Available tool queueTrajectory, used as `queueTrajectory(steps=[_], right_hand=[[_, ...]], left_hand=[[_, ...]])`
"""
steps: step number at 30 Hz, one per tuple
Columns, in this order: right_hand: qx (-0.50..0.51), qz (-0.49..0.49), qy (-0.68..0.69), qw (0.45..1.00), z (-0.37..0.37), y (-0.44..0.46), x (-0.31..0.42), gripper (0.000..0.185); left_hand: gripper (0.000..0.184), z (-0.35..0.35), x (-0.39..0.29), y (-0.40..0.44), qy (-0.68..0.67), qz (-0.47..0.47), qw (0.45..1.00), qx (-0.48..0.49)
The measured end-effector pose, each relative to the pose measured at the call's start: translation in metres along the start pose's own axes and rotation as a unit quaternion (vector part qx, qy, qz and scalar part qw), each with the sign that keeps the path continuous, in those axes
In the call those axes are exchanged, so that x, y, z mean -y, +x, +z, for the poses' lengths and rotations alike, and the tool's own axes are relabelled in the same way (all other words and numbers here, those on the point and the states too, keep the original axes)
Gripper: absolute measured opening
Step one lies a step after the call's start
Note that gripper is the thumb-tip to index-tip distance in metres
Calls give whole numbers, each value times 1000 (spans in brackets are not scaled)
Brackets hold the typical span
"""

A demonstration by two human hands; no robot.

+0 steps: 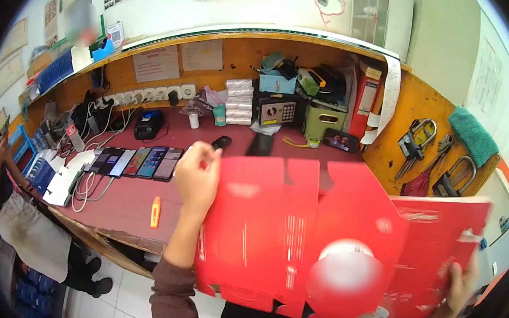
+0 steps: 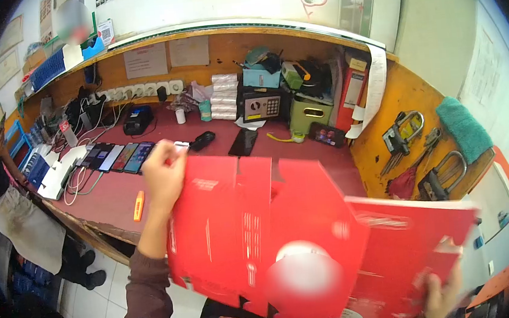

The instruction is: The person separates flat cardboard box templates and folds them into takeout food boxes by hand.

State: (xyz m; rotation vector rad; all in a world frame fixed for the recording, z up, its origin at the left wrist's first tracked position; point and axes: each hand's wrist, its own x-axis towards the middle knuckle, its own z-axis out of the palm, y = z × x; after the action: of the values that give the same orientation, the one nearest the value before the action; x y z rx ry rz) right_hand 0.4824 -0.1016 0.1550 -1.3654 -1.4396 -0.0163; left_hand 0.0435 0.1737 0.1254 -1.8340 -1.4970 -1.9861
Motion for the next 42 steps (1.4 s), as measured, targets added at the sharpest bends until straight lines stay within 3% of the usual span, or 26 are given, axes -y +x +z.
queueTrajectory(steps=[1, 4, 6, 9, 10, 13, 15, 17, 18, 19, 21, 23, 25, 27, 29, 31, 33, 34, 36, 37, 39, 41, 42], right_hand=[[-84, 13, 31, 996, -26, -18, -26, 58], [-103, 65, 144, 982, -67, -43, -10, 58], [-274, -56, 11, 960, -57, -39, 28, 58], [-323, -83, -50, 942, -74, -37, 35, 56], [-322, -84, -51, 942, -72, -31, 38, 56], [-363, -90, 37, 927, -57, -5, 32, 49], [-378, -1, 104, 920, -48, 14, 15, 50], [-352, 32, 173, 919, -30, 39, -15, 51], [-323, 22, 206, 923, -17, 52, -33, 51], [-292, 15, 240, 926, -4, 65, -51, 51], [-275, 70, 326, 902, 62, 93, -26, 51], [-202, 42, 368, 907, 112, 112, -38, 50], [-130, 20, 403, 906, 169, 120, -22, 48], [-65, 12, 441, 895, 221, 122, -32, 48], [-8, -66, 359, 931, 261, 110, -48, 49], [38, -63, 358, 931, 288, 92, -60, 50], [48, -51, 409, 910, 292, 90, -47, 49], [57, -36, 451, 890, 294, 90, -43, 48], [57, -20, 458, 887, 301, 88, -39, 48], [58, -8, 457, 887, 302, 92, -37, 48], [35, -7, 406, 913, 305, 109, -25, 49], [99, 25, 336, 936, 313, 130, -3, 48], [176, 40, 431, 884, 316, 139, 21, 49]], left_hand=[[16, 22, 12, 4, 25, -20, 999, 29], [13, 99, 64, -4, 138, 2, 986, 92], [10, 147, 98, -20, 191, 32, 974, 122], [9, 203, 145, -64, 272, 27, 947, 166], [12, 204, 145, -75, 288, 14, 934, 212], [18, 203, 145, -85, 279, 5, 944, 175], [24, 180, 119, -76, 295, 13, 941, 166], [28, 160, 94, -61, 168, -47, 976, 129], [34, 154, 88, -46, -69, -182, 962, 190], [40, 145, 84, -30, -301, -298, 876, 229], [52, 96, 66, -3, -568, -310, 688, 328], [60, 47, 46, 11, -656, -158, 629, 387], [61, 11, 28, 11, -600, -64, 718, 347], [55, -33, 8, 3, -454, -91, 835, 295], [59, -28, 30, -21, -251, -38, 954, 159], [65, -21, 61, -55, -263, -104, 949, 141], [61, -27, 78, -82, -224, -272, 905, 238], [61, -18, 97, -93, -219, -272, 907, 235], [48, -6, 118, -100, -247, -137, 938, 199], [48, -8, 116, -100, -249, -137, 938, 197], [37, -16, 106, -100, -247, -261, 919, 164], [33, -28, 103, -105, -232, -272, 921, 156], [31, -42, 88, -108, -310, -293, 900, 84]])
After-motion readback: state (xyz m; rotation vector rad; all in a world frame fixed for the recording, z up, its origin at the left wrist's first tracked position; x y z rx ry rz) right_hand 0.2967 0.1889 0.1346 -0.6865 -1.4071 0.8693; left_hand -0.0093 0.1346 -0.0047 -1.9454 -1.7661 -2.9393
